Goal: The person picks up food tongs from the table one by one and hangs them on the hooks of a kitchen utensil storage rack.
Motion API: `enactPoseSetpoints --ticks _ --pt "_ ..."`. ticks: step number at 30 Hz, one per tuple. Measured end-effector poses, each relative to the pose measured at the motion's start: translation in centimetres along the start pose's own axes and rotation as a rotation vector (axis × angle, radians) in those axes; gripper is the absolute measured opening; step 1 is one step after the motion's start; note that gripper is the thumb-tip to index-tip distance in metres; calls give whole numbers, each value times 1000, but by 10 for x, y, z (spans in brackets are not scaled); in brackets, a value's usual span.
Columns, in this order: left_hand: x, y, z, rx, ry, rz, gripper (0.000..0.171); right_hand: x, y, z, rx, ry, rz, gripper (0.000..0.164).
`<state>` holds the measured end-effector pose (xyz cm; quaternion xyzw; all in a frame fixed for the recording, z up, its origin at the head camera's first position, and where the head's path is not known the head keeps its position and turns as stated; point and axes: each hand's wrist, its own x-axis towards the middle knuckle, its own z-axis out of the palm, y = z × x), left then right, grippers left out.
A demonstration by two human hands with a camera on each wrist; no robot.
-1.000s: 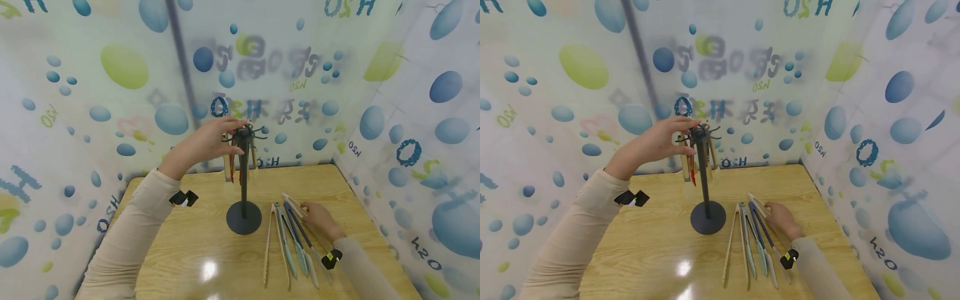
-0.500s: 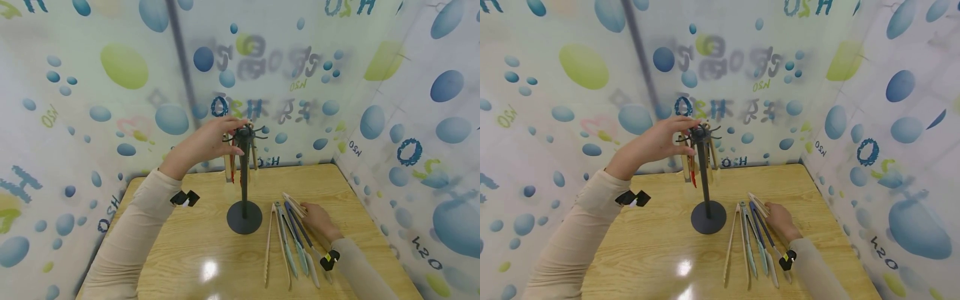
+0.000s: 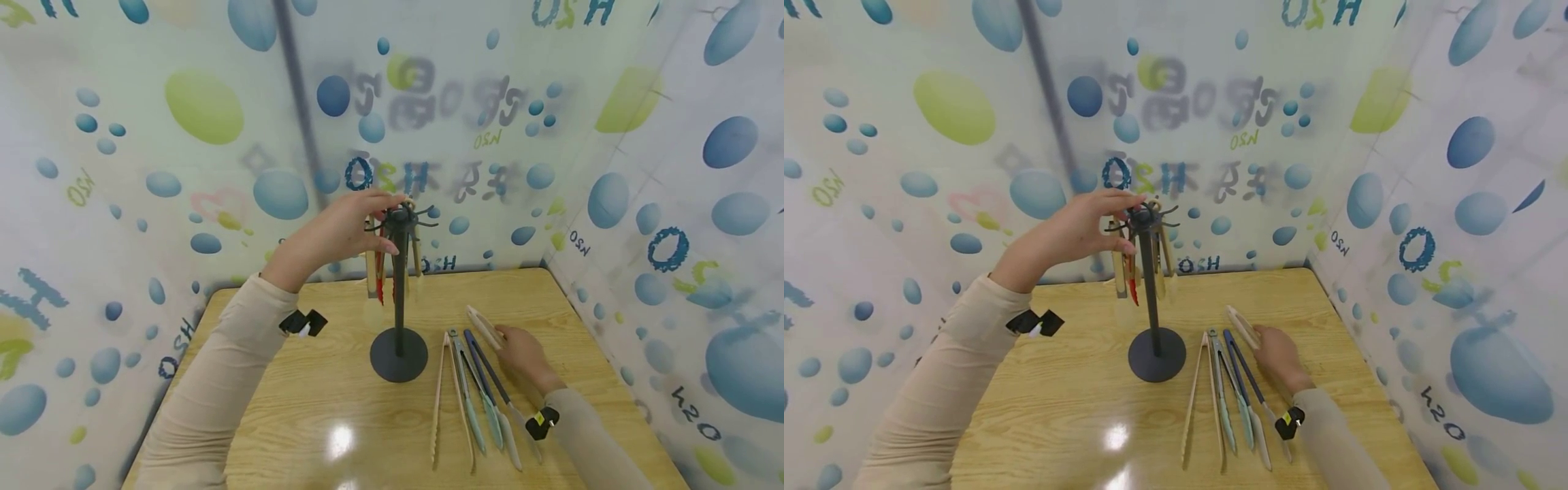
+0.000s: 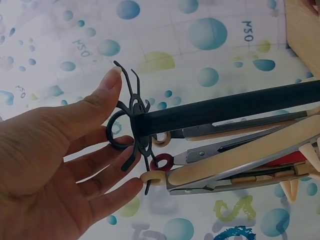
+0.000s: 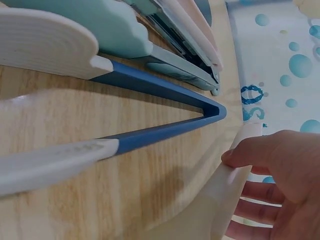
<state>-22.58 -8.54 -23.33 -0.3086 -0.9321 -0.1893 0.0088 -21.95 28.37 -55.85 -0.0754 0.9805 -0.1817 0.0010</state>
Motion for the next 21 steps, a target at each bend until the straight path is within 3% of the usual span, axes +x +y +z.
enactPoseSetpoints --ticks 8,21 --pt "0 0 0 1 -4 -2 82 9 1 -14 4 49 -11 59" --pt "-2 3 -2 2 -3 -12 82 27 -28 -75 19 374 -127 58"
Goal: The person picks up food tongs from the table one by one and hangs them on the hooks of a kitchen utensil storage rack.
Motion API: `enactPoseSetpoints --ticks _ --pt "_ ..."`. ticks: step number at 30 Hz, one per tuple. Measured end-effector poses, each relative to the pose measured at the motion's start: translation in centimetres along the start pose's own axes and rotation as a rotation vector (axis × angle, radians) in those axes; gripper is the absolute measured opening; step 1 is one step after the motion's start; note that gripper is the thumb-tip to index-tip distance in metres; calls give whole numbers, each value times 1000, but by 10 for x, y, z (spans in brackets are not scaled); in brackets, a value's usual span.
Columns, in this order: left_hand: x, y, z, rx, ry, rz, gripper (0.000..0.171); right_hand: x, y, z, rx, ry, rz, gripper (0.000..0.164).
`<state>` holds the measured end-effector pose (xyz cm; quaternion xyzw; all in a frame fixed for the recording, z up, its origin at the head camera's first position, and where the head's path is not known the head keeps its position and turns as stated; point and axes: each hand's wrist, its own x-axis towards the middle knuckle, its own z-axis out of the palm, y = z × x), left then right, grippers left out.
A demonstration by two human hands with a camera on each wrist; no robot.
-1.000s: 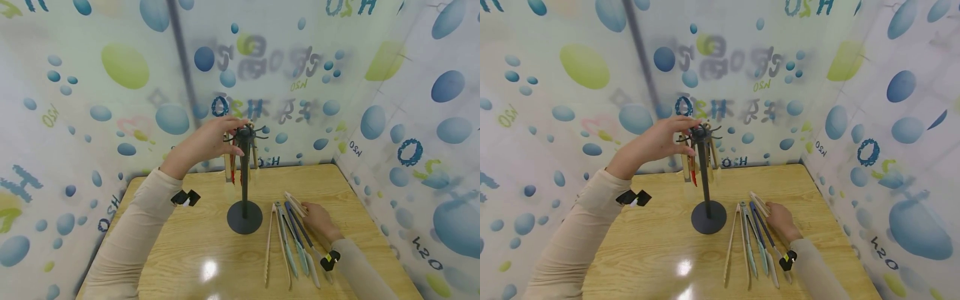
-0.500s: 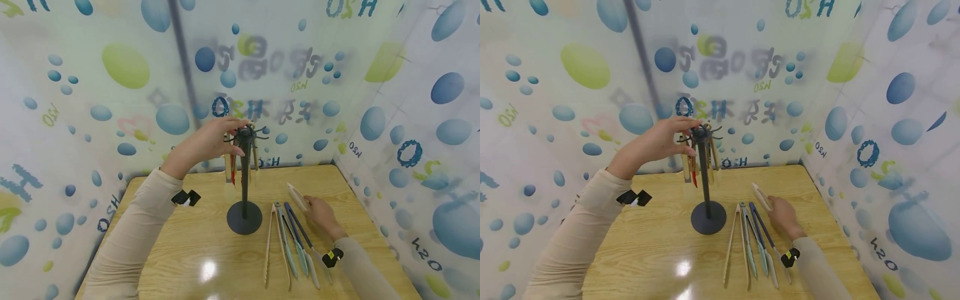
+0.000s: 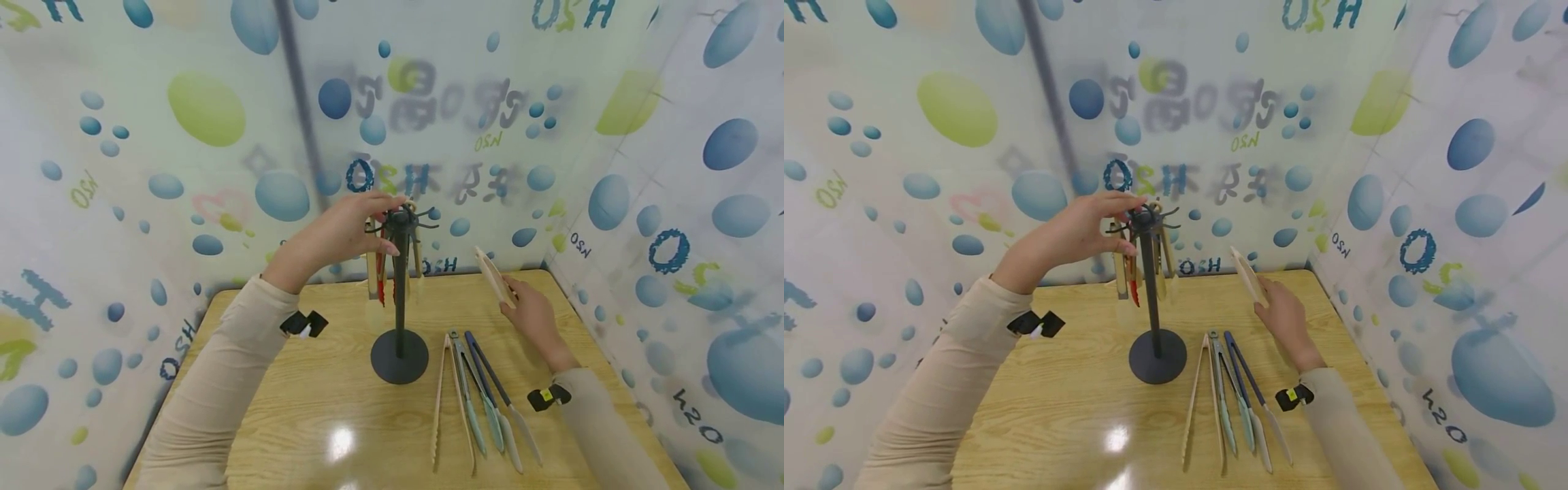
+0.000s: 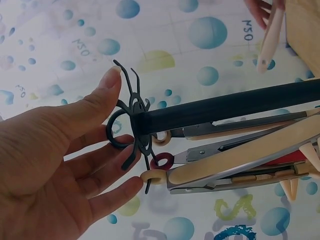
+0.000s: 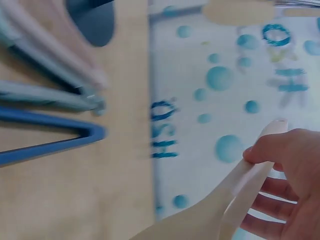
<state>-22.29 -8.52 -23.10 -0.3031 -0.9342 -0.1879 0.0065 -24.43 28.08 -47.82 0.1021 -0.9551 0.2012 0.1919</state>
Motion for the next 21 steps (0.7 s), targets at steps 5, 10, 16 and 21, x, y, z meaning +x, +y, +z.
enactPoseSetpoints --ticks 5,10,16,21 --pt "-1 -1 -1 4 2 8 82 17 -19 -18 35 68 -28 61" --pt "0 -2 0 7 7 20 82 31 -42 -34 70 89 -54 62" --pt "-1 -3 0 18 6 34 81 42 -68 -47 102 192 -134 60" --pt "-2 -2 0 24 3 37 80 47 -87 -55 120 258 -198 60"
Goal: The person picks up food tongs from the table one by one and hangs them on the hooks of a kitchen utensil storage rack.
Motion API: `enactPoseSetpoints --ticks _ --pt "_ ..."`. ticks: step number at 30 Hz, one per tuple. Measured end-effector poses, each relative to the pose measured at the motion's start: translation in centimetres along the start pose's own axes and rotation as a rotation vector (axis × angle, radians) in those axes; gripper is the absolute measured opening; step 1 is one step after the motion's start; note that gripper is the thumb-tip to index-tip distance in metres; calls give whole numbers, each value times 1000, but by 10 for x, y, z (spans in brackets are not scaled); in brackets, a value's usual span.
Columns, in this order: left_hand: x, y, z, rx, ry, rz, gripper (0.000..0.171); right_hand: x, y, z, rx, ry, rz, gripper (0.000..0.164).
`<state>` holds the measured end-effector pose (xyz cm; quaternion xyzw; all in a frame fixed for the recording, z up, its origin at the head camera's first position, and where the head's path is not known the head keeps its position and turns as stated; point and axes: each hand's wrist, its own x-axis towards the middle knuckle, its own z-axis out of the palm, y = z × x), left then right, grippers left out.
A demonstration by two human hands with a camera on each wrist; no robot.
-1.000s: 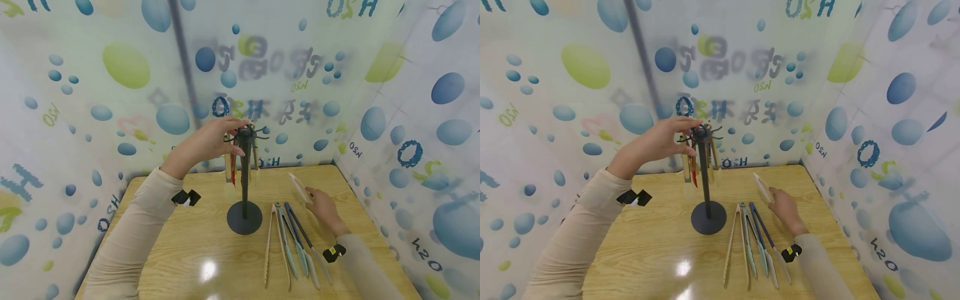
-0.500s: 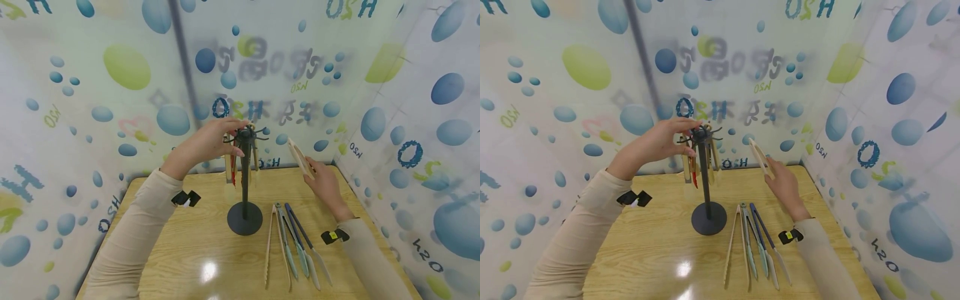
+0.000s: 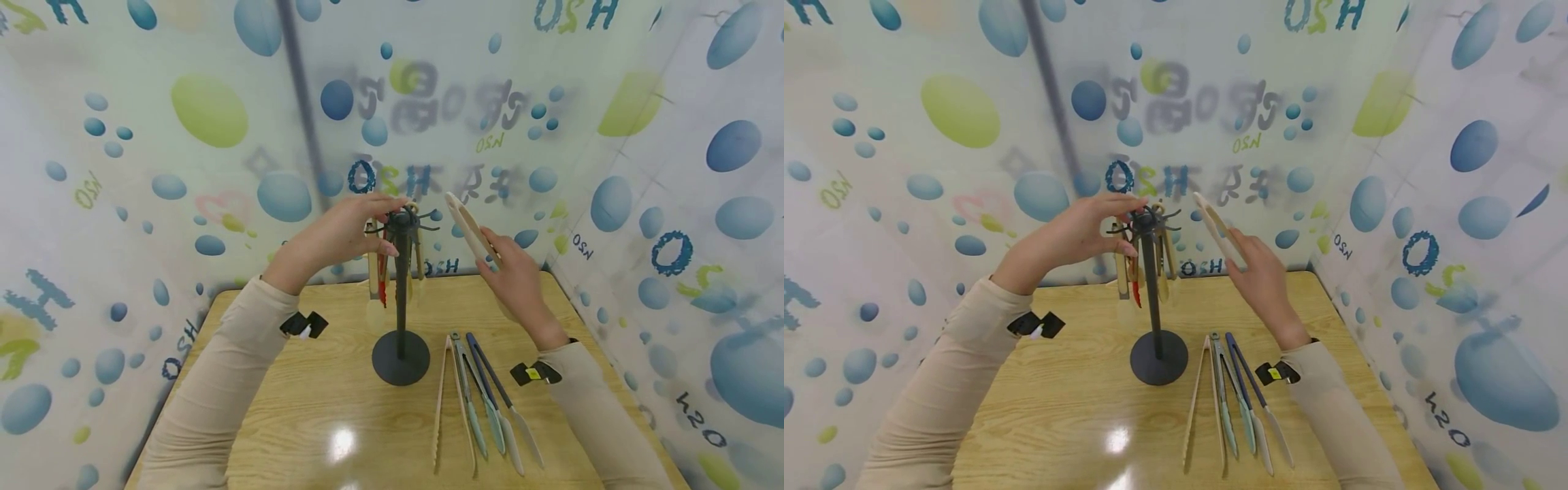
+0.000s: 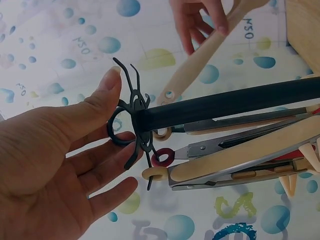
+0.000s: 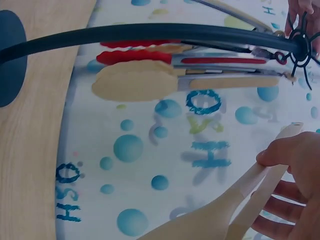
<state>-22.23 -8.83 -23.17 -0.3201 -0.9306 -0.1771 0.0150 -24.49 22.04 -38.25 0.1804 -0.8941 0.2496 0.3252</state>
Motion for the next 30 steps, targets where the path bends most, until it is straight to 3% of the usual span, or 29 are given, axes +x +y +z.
enactPoseSetpoints --ticks 14,30 --pt "-2 -1 0 -15 -4 9 79 7 -25 -4 12 83 -117 59" --pt "0 -3 0 -1 3 10 79 3 -27 2 -45 205 -198 61"
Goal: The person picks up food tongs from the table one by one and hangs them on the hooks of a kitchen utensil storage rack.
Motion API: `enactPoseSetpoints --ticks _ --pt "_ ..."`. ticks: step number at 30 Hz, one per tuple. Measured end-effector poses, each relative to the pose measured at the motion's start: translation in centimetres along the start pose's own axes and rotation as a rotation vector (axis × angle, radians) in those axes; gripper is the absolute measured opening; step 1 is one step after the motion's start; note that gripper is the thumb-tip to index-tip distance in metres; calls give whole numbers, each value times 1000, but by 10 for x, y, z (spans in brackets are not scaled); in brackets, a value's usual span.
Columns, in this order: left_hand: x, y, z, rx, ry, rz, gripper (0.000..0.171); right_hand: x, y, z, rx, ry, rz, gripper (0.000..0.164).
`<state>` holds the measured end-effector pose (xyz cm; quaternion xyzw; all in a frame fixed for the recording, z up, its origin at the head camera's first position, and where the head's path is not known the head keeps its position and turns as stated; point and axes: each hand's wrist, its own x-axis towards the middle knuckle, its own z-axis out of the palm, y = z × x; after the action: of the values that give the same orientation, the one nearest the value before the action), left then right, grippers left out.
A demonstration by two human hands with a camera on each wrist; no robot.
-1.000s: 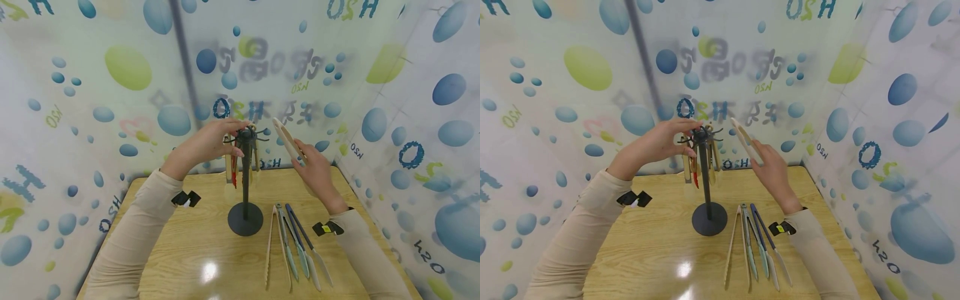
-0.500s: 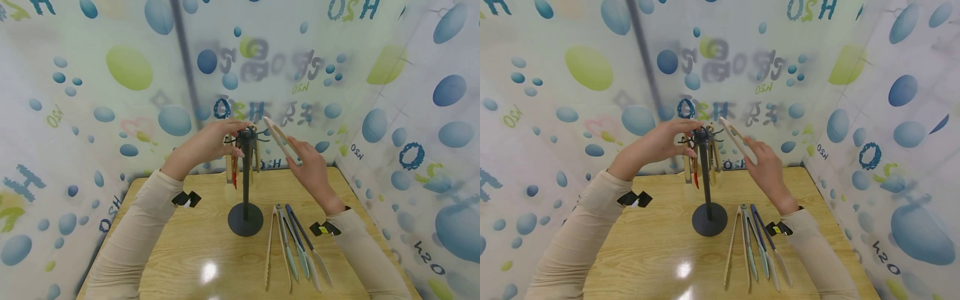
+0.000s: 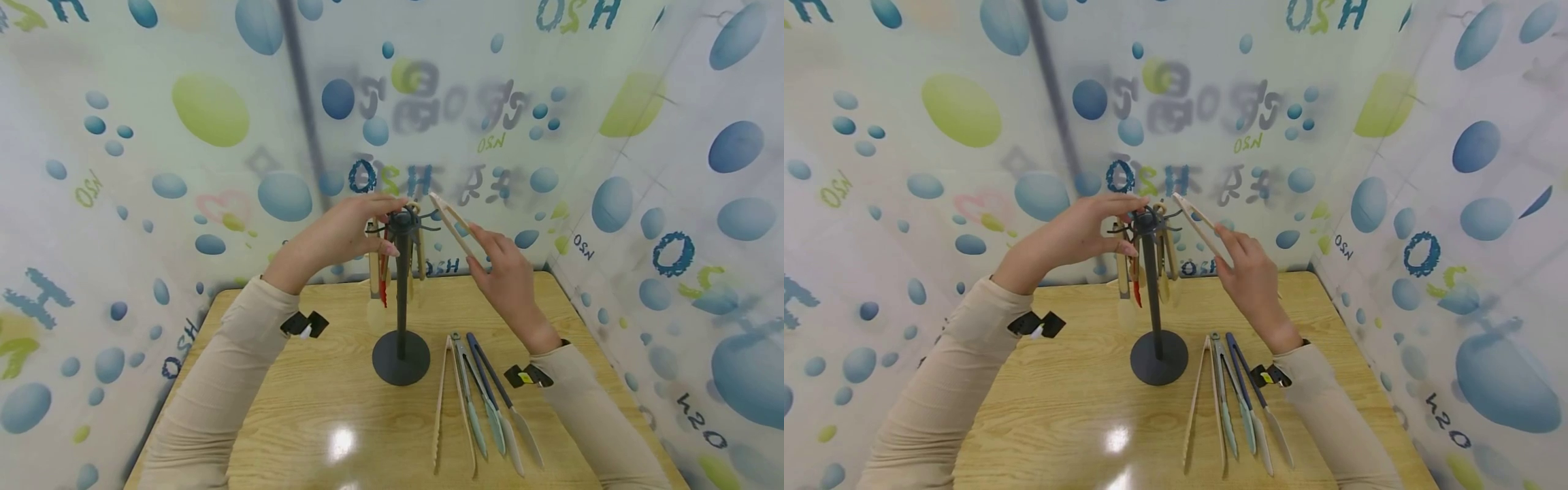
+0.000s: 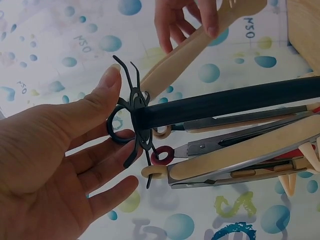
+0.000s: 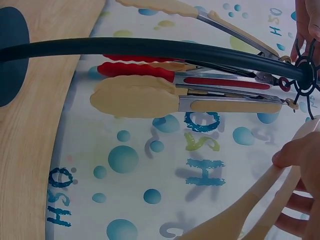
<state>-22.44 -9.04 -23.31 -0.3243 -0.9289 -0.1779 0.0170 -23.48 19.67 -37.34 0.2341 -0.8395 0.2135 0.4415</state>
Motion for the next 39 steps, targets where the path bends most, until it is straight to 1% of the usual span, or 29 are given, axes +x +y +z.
enactPoseSetpoints --ticks 9,27,35,39 --pt "-1 0 0 -8 9 13 78 -3 2 3 -38 19 -15 60" --pt "0 -1 0 -11 19 21 78 -11 -3 14 -25 16 -13 61" --pt "-1 -3 1 -24 35 54 78 -16 -12 24 27 -5 42 62" --pt "-1 -5 2 -45 42 86 75 -18 -19 31 39 -23 56 60"
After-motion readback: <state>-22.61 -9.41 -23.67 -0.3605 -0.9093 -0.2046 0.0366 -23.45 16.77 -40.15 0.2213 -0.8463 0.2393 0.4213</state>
